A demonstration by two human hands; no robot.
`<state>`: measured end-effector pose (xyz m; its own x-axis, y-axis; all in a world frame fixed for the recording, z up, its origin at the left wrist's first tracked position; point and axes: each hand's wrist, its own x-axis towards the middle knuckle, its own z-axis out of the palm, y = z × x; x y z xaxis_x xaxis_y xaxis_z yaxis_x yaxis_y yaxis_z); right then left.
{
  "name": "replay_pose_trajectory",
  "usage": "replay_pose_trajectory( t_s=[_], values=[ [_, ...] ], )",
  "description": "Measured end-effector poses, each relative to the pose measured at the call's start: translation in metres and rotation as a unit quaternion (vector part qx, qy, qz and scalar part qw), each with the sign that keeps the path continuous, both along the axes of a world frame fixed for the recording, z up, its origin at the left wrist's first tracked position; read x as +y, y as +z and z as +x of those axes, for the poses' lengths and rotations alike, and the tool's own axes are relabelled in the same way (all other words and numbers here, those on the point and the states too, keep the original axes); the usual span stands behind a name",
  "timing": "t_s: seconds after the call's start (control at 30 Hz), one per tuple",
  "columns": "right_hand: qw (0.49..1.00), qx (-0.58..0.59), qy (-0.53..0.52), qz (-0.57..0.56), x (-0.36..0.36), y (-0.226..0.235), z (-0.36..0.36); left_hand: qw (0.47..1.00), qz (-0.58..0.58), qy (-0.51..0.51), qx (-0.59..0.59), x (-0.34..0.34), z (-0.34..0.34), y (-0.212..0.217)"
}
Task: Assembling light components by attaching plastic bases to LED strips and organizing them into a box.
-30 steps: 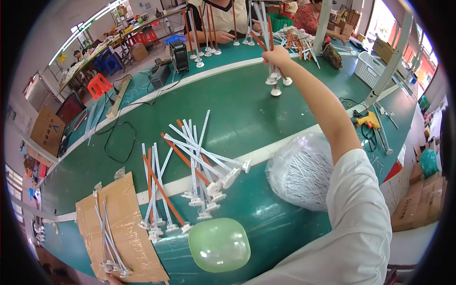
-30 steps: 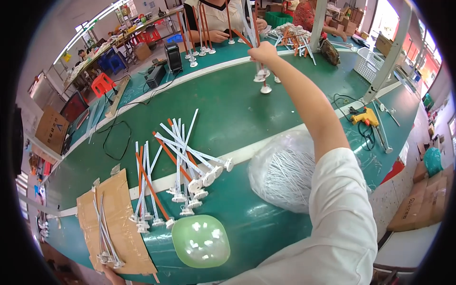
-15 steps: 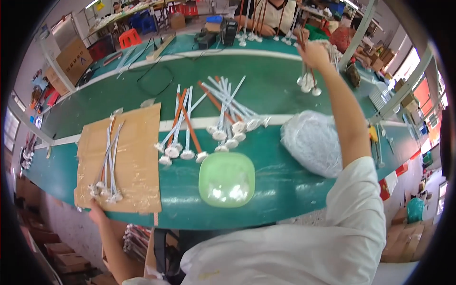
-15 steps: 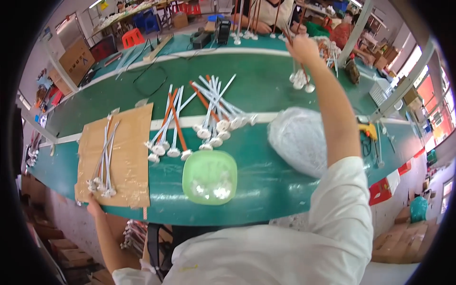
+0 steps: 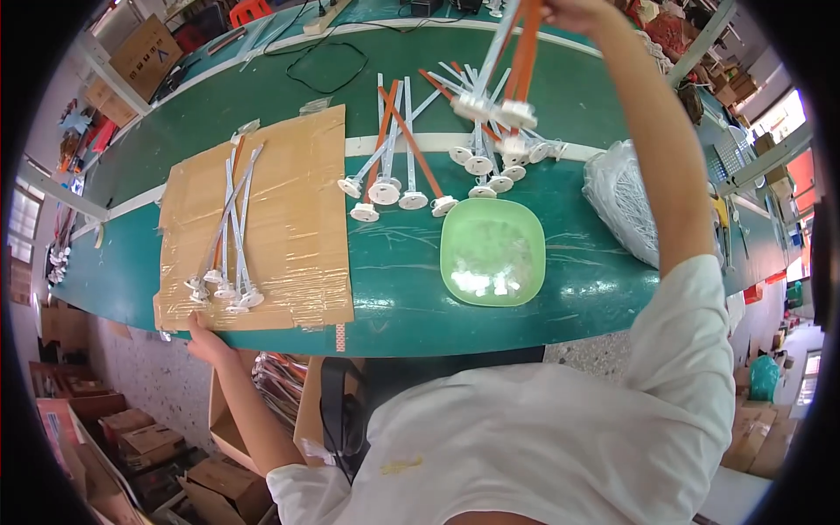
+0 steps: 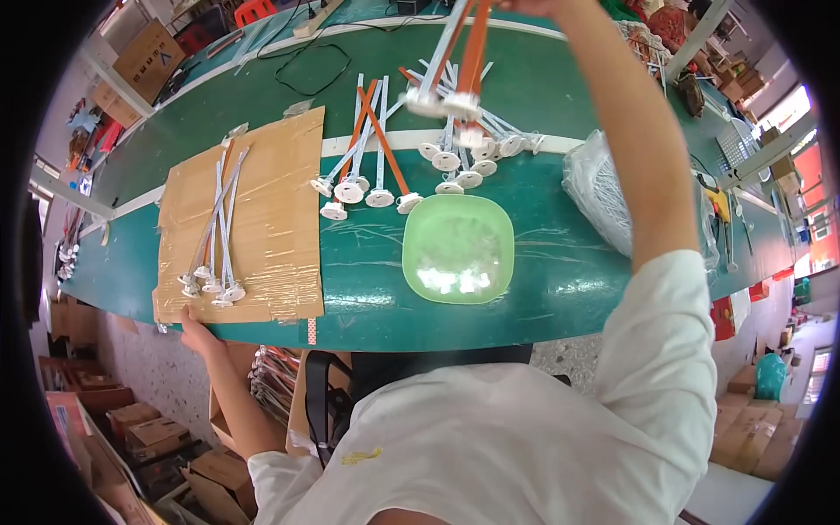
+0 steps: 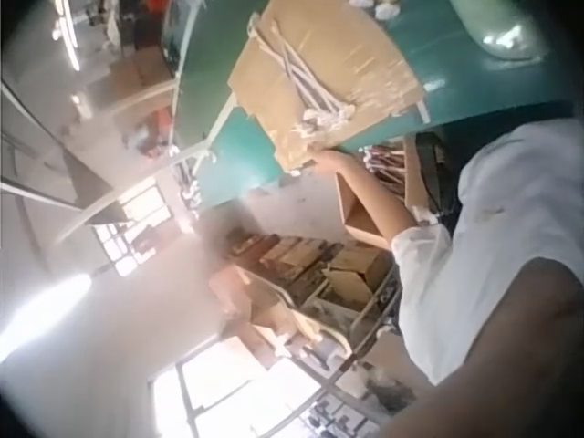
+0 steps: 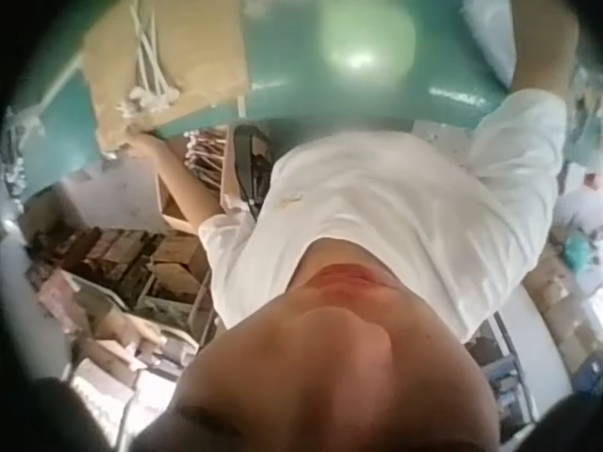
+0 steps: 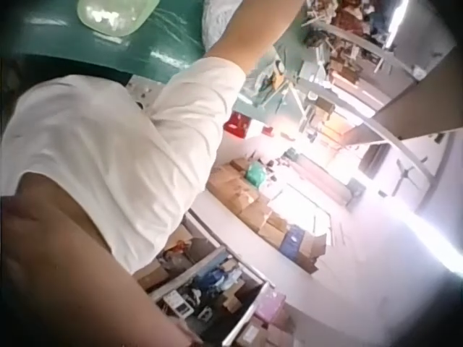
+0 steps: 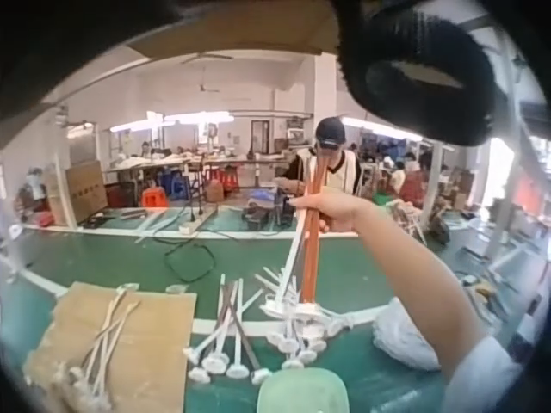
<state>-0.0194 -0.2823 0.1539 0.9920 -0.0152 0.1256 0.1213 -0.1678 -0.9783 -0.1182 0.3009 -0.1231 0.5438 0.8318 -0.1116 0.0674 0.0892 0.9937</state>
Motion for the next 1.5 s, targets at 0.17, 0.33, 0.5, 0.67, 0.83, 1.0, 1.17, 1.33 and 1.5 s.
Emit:
replay_pose_trajectory(
  t_s=[0.17, 0.33, 0.5, 0.67, 0.83, 1.0, 1.17, 1.33, 1.5],
  values=[
    [0.975, 0.207, 0.03, -0.069, 0.006, -0.111, 0.086, 1.0, -0.011, 0.002, -0.002, -0.007, 0.004, 0.007],
    [0.943, 0.32, 0.013, -0.088, 0.015, -0.146, 0.107, 1.0, -0.02, -0.009, -0.007, -0.007, 0.004, 0.007],
    [0.923, 0.362, 0.039, -0.122, -0.009, -0.16, 0.119, 1.0, -0.03, 0.01, 0.004, -0.007, 0.008, 0.006],
    [0.904, 0.256, -0.051, -0.338, 0.002, -0.164, 0.098, 0.999, -0.039, -0.013, 0.008, -0.004, 0.002, 0.006],
    [0.774, -0.094, -0.17, -0.603, -0.009, -0.12, -0.002, 0.817, 0.555, 0.143, 0.067, 0.05, -0.044, 0.0],
    [0.869, -0.215, 0.025, -0.444, 0.026, -0.11, -0.098, 0.882, 0.347, -0.164, -0.273, -0.087, -0.028, 0.113],
    [0.895, -0.169, -0.04, -0.411, 0.04, -0.132, -0.122, 0.676, 0.497, -0.448, -0.309, -0.209, 0.038, 0.114],
    [0.862, -0.238, -0.061, -0.443, 0.054, -0.152, -0.117, 0.644, 0.492, -0.476, -0.342, -0.283, 0.065, 0.087],
    [0.866, -0.164, -0.037, -0.472, 0.061, -0.137, -0.11, 0.662, 0.474, -0.446, -0.371, -0.285, 0.06, 0.073]
  ],
)
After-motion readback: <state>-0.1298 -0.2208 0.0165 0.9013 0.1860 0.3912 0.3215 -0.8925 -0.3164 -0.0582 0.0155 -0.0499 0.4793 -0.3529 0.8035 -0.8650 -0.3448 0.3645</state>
